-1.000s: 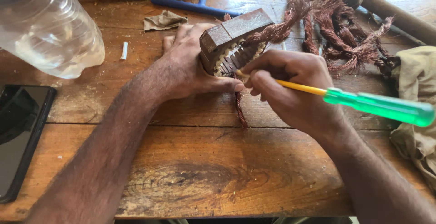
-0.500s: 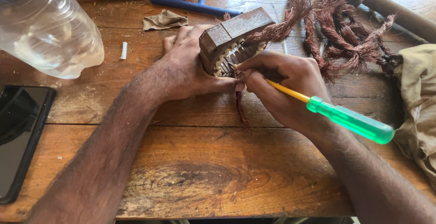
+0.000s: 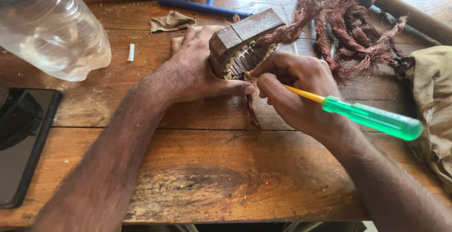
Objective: The person winds copper wire into the slots of a motor stator core, using a pencil to push the wire into place. The person holds the stator with one hand and manipulates the wire with the other, occasionally using a pencil to assist.
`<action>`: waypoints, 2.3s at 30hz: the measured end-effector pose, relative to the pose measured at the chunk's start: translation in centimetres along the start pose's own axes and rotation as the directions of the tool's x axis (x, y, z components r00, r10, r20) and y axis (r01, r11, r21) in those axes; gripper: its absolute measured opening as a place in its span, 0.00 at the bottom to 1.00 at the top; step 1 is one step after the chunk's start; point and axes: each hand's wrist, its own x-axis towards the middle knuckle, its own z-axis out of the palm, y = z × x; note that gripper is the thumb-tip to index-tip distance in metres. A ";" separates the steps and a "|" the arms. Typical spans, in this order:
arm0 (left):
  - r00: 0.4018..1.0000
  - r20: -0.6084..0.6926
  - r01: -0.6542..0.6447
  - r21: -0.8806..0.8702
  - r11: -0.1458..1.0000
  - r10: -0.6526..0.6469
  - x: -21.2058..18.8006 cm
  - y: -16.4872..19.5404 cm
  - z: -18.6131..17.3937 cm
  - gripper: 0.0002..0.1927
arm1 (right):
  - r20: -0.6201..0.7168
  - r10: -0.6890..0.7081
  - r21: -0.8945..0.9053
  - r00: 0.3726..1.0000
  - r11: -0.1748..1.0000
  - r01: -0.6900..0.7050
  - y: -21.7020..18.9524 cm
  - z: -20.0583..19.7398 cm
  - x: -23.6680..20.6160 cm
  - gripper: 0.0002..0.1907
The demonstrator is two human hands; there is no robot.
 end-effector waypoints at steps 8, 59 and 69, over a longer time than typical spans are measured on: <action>0.999 0.020 -0.028 0.018 0.999 0.027 0.3 -0.4 0.2 0.63 | -0.081 -0.115 0.140 0.990 0.982 0.126 0.8 0.1 0.0 0.10; 0.981 -0.010 0.192 -0.157 0.969 -0.196 -0.3 2.6 -1.0 0.41 | -0.063 -0.088 0.030 0.994 0.995 0.090 1.0 -0.1 -0.1 0.11; 0.985 -0.013 0.168 -0.141 0.976 -0.172 -0.1 1.7 -0.7 0.50 | -0.025 0.015 -0.052 1.000 0.999 -0.016 -0.5 0.1 -1.2 0.12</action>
